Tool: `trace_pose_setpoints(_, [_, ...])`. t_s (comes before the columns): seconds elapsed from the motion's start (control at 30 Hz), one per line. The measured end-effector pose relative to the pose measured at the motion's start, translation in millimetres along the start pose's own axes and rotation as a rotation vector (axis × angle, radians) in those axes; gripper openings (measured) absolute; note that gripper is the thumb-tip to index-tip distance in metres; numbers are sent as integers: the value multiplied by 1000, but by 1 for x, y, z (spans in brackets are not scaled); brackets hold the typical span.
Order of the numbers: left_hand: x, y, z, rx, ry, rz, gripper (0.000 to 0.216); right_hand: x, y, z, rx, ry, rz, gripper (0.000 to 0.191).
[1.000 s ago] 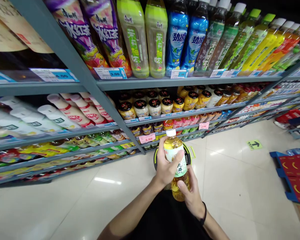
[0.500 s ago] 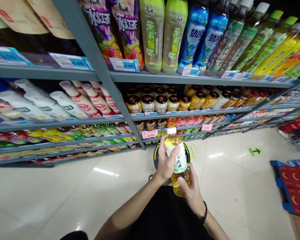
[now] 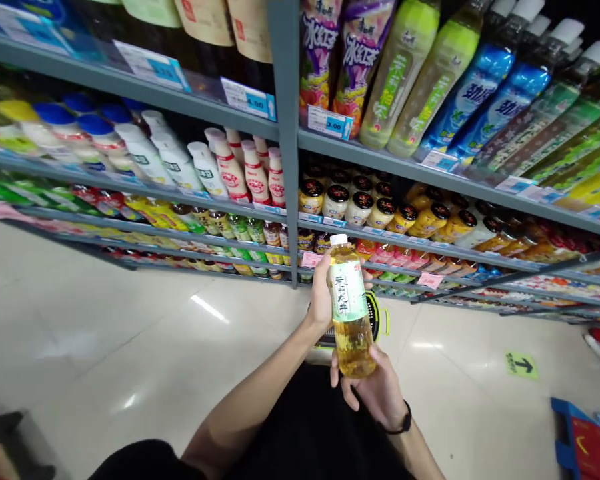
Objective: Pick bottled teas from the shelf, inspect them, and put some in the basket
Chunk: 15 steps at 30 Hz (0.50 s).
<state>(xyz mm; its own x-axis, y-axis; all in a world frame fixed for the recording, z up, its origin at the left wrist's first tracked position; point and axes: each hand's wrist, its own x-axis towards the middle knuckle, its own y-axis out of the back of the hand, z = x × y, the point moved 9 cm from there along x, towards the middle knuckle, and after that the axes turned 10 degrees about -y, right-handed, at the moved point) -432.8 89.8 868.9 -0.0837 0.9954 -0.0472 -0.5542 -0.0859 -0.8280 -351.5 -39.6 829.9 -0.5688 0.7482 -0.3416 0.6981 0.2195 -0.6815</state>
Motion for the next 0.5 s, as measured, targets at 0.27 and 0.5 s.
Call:
trace_pose_setpoints(0.27, [5,-8,-1,-43,-105,-7,66,-30,50,-47,-346,108,197,56])
trace_pose_setpoints(0.5, [-5,-36,-40,-52,-137,60,60,-75,111,-110,-677,385,452,72])
